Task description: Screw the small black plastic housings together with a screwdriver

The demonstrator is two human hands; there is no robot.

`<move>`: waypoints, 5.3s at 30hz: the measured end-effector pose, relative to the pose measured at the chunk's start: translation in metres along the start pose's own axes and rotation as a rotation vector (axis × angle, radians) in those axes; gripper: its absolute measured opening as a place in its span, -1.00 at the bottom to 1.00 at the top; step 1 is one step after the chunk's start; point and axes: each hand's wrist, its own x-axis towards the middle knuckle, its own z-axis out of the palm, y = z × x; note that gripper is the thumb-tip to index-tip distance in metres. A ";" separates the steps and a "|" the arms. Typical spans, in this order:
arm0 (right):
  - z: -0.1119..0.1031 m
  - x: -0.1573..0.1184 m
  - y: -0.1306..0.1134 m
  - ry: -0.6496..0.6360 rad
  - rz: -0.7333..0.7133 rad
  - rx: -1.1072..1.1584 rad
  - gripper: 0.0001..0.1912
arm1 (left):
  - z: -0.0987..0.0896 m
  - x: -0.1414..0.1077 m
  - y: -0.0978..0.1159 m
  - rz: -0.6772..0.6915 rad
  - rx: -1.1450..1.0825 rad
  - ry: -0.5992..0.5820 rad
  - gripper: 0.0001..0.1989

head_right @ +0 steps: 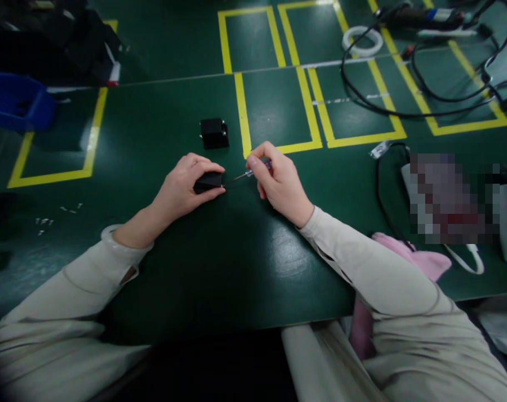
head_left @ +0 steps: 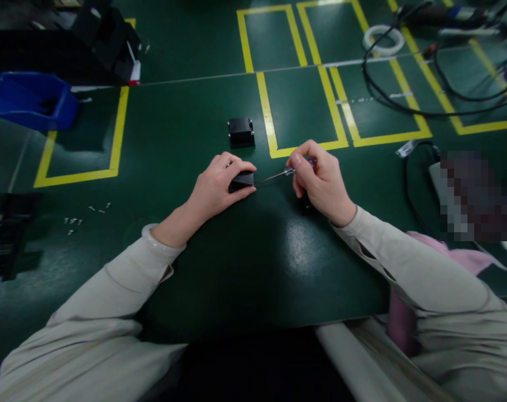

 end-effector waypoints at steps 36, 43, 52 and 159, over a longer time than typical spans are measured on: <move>-0.001 0.000 0.002 -0.009 -0.004 0.048 -0.77 | -0.001 -0.001 0.001 0.019 0.028 0.005 -0.64; 0.000 0.000 0.003 -0.001 0.002 0.081 -0.77 | 0.000 -0.001 0.001 0.023 0.025 0.013 -0.64; -0.001 0.000 0.001 -0.013 0.010 0.065 -0.70 | 0.001 -0.002 0.001 0.015 0.023 0.015 -0.65; -0.002 0.000 -0.001 -0.031 0.048 0.058 -0.75 | 0.001 -0.001 0.000 0.028 0.041 0.010 -0.63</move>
